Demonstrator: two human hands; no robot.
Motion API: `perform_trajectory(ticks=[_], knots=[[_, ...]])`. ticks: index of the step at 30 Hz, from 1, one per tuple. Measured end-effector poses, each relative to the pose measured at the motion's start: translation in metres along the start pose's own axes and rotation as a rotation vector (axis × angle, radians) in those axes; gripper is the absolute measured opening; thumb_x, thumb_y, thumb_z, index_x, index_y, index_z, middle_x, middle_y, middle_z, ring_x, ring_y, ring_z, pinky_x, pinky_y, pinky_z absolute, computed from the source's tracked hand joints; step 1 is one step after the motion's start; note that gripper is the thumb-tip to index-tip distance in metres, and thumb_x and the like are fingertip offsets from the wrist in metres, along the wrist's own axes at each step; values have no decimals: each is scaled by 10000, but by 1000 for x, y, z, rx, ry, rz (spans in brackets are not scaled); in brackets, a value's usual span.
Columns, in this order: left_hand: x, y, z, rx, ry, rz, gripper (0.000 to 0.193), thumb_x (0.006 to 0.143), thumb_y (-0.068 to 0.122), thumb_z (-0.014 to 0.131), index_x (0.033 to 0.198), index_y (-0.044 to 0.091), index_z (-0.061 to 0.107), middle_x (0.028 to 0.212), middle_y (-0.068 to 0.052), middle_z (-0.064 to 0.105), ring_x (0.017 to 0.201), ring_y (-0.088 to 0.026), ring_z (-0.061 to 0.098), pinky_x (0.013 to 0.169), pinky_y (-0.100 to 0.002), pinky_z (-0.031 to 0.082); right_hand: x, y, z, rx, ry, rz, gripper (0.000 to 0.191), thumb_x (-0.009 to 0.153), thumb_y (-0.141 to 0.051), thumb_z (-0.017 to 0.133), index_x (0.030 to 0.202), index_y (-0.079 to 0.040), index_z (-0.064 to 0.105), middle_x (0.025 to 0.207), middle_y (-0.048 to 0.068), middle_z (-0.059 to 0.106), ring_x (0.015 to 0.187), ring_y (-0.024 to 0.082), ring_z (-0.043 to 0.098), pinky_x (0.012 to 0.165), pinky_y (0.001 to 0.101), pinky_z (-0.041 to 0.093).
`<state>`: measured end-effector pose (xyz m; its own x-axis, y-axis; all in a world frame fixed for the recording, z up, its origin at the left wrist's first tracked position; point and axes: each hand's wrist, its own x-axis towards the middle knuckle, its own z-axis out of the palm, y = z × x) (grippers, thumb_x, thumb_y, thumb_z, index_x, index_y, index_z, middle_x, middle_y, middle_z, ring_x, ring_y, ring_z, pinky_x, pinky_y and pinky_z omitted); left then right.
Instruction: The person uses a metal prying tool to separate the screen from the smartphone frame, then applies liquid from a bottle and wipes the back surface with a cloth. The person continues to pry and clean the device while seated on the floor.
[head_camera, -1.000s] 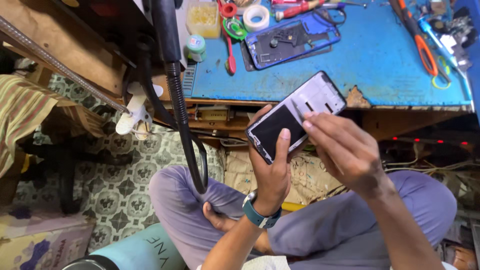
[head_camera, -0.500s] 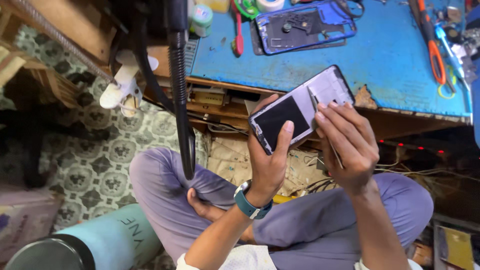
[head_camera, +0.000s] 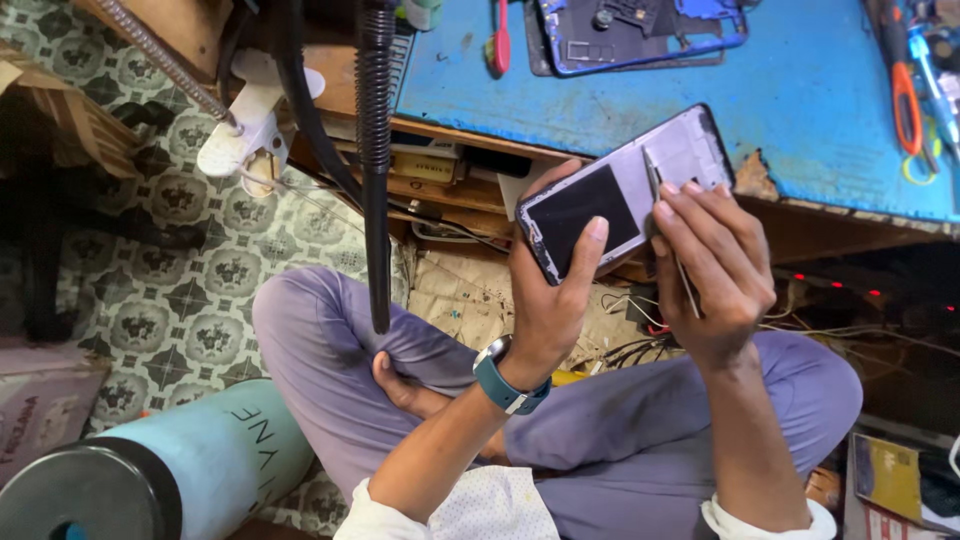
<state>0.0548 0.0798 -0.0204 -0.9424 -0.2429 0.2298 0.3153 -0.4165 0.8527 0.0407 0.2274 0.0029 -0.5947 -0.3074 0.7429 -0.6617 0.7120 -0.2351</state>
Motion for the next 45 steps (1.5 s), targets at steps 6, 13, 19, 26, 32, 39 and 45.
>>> perform_trajectory(ticks=[6,13,19,26,32,39,45], knots=[[-1,-4,3,32,-5,15,444,1058,25,623,1475,0,473,1373,-103,593,1267,-158,591,1143,-311,486,4,-1,-9,18,-3,-2,226,962,95,743,1184,52,738,1237,176,727,1240,345,669,1157,469,516],[-2,-6,10,-11,-4,-24,459,1041,27,623,1471,12,463,1365,-103,590,1246,-159,594,1095,-314,506,9,-2,-17,-36,3,-58,234,939,126,726,1170,86,736,1181,192,737,1154,345,700,1054,434,565],[-4,-4,17,-47,12,-47,460,1036,26,619,1469,8,463,1365,-104,585,1246,-160,590,1097,-309,501,15,-2,-23,-24,-26,-86,201,937,119,739,1137,102,720,1145,207,734,1114,356,705,1004,444,578],[-7,-5,15,18,9,-23,459,1042,30,627,1471,-2,466,1375,-104,579,1253,-161,587,1112,-304,490,18,-4,-24,-2,-35,-93,226,915,139,723,1141,126,710,1160,223,722,1110,371,702,995,447,571],[-5,-7,14,24,14,-5,463,1034,39,635,1464,-3,468,1379,-108,577,1256,-162,589,1109,-307,493,21,-7,-21,2,-50,-109,248,893,151,727,1138,117,711,1182,217,718,1117,363,705,983,428,585],[-1,-7,10,11,-4,21,464,1037,44,632,1464,3,456,1377,-102,578,1266,-159,586,1124,-303,486,22,-7,-20,-21,-52,-127,246,888,155,733,1131,114,717,1164,208,723,1110,350,709,983,431,594],[-2,-9,11,-13,10,-28,463,1034,48,638,1461,2,465,1339,-110,598,1226,-157,598,1083,-305,508,21,-4,-18,13,-30,-81,267,874,159,722,1136,110,717,1161,206,721,1115,347,704,991,435,581]])
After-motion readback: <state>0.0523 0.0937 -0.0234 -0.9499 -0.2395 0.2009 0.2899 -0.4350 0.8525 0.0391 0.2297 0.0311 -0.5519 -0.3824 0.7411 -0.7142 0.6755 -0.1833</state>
